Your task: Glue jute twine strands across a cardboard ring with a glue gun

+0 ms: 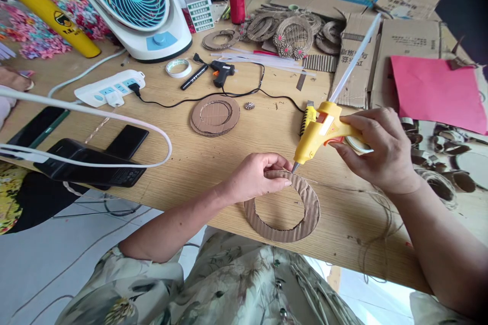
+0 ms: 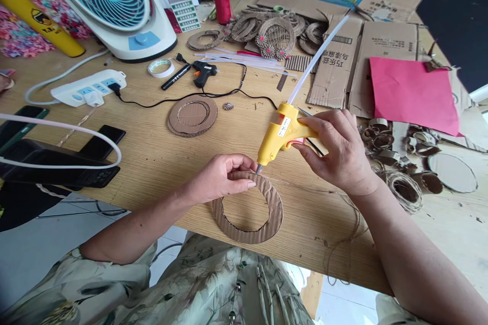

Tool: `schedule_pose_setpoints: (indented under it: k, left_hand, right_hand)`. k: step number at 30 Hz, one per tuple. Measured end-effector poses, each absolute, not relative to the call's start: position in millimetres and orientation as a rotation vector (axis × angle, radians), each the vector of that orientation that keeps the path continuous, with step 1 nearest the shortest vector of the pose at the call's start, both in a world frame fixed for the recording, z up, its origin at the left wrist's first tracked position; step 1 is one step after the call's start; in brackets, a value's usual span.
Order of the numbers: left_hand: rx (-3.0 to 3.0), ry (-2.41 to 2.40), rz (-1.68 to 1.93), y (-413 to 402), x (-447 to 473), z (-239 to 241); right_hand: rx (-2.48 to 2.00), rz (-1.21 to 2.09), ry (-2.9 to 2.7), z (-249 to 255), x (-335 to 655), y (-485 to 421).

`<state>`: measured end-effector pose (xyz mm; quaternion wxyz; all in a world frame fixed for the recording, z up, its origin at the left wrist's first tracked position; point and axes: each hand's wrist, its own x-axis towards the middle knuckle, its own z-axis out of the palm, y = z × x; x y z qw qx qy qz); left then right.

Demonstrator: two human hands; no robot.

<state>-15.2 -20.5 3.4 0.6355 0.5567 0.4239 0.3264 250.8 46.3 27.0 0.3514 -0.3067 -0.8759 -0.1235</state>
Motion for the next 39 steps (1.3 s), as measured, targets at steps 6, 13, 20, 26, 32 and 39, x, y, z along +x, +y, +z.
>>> schedule_pose_setpoints:
  k: [6,13,20,26,32,39]
  left_hand:
    - [1.274,0.967,0.751,-21,-15,3]
    - [1.279,0.995,0.737,-21,-16,5]
    - [1.276,0.982,0.759,-18,-19,6]
    - [1.309,0.968,0.767,-21,-20,9]
    - [1.349,0.95,0.835,-26,-19,14]
    - [1.345,0.942,0.867,-29,-19,16]
  right_hand:
    - [-0.796,-0.321,-2.266,27,250,47]
    - [-0.794,-0.32,-2.269,25,251,47]
    - [-0.801,-0.299,-2.26,30,260,52]
    - [-1.086,-0.154,-2.246,7,263,64]
    - [-1.203,-0.11,-2.286,-22,262,71]
    - [-1.278,-0.112,-2.304,-21,262,69]
